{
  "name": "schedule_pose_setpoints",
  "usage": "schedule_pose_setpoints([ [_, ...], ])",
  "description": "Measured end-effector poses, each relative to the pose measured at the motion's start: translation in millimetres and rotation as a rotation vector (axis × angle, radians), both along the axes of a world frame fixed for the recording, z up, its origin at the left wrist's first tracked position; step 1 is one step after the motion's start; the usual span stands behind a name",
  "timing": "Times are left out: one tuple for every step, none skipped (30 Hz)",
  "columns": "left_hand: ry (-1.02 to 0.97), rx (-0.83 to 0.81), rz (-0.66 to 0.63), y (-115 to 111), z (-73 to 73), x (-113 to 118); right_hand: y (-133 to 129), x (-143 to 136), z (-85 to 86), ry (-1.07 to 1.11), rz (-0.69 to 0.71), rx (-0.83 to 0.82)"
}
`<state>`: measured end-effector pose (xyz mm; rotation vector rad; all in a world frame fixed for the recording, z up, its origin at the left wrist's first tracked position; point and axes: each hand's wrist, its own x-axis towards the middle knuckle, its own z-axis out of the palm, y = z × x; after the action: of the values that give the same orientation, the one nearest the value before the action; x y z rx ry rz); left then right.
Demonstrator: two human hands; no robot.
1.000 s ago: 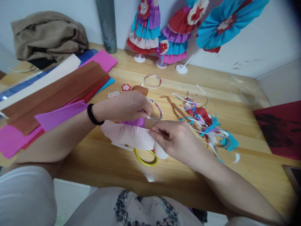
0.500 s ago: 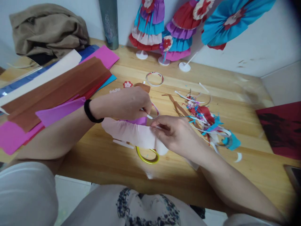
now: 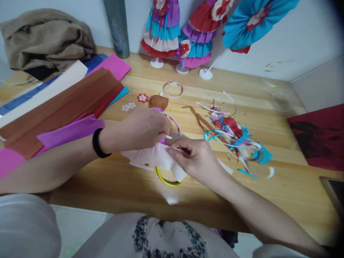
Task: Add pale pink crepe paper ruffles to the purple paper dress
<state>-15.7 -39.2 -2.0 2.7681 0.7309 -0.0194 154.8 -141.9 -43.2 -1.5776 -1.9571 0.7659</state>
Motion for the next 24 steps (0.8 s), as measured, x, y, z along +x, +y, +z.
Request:
schedule_pose_setpoints([
  [-0.006, -0.008, -0.004, -1, -1.9, -1, -2, -1, -2.6, 0.034, -0.021, 0.001],
  [-0.023, -0.021, -0.01, -1, -3.6, -3, -3, -2, -4.6, 0.064, -0.044, -0.004],
  [-0.043, -0.034, -0.014, -2, -5.2, -4, -5, -3, -6.0, 0.089, -0.066, -0.009],
  [-0.06, -0.05, -0.022, -2, -6.6, -5, -6, -4, -6.9, 0.108, -0.087, -0.012],
  [-0.076, -0.067, -0.026, -2, -7.8, -5, -7, -6, -7.1, 0.118, -0.106, -0.008],
  [-0.089, -0.086, -0.026, -1, -8.7, -6, -7, -7, -7.0, 0.122, -0.12, 0.004],
  [-0.1, -0.107, -0.021, -1, -9.5, -5, -7, -8, -6.6, 0.121, -0.133, 0.027],
  [-0.108, -0.133, -0.016, 0, -10.1, -5, -7, -9, -6.1, 0.118, -0.143, 0.057],
  [-0.119, -0.162, -0.013, 1, -10.6, -4, -7, -10, -5.6, 0.114, -0.154, 0.091],
  [-0.133, -0.194, -0.013, 1, -11.2, -3, -6, -10, -5.2, 0.11, -0.165, 0.121],
  [-0.147, -0.223, -0.018, 2, -11.7, -2, -6, -10, -5.0, 0.107, -0.177, 0.145],
  [-0.158, -0.247, -0.025, 3, -12.3, -2, -5, -10, -5.0, 0.105, -0.184, 0.16],
  [-0.166, -0.261, -0.031, 4, -12.8, -1, -5, -11, -5.3, 0.105, -0.186, 0.169],
  [-0.173, -0.267, -0.036, 5, -13.2, -1, -4, -11, -5.7, 0.107, -0.184, 0.171],
  [-0.176, -0.271, -0.038, 6, -13.5, -1, -4, -11, -6.3, 0.112, -0.179, 0.171],
  [-0.172, -0.273, -0.038, 6, -13.6, -1, -4, -12, -7.0, 0.117, -0.173, 0.168],
  [-0.164, -0.277, -0.037, 7, -13.6, -2, -4, -12, -7.7, 0.122, -0.168, 0.166],
  [-0.151, -0.283, -0.038, 8, -13.5, -2, -4, -13, -8.3, 0.125, -0.163, 0.165],
  [-0.137, -0.289, -0.043, 8, -13.5, -3, -4, -13, -8.7, 0.124, -0.16, 0.166],
  [-0.127, -0.293, -0.051, 9, -13.7, -4, -4, -14, -9.0, 0.12, -0.159, 0.169],
  [-0.122, -0.293, -0.062, 9, -14.1, -5, -4, -14, -9.1, 0.114, -0.156, 0.176],
  [-0.128, -0.289, -0.074, 10, -14.8, -6, -4, -14, -9.2, 0.105, -0.151, 0.189],
  [-0.138, -0.28, -0.085, 11, -15.8, -7, -5, -14, -9.2, 0.097, -0.144, 0.203],
  [-0.149, -0.268, -0.094, 11, -16.8, -8, -5, -15, -9.1, 0.087, -0.135, 0.217],
])
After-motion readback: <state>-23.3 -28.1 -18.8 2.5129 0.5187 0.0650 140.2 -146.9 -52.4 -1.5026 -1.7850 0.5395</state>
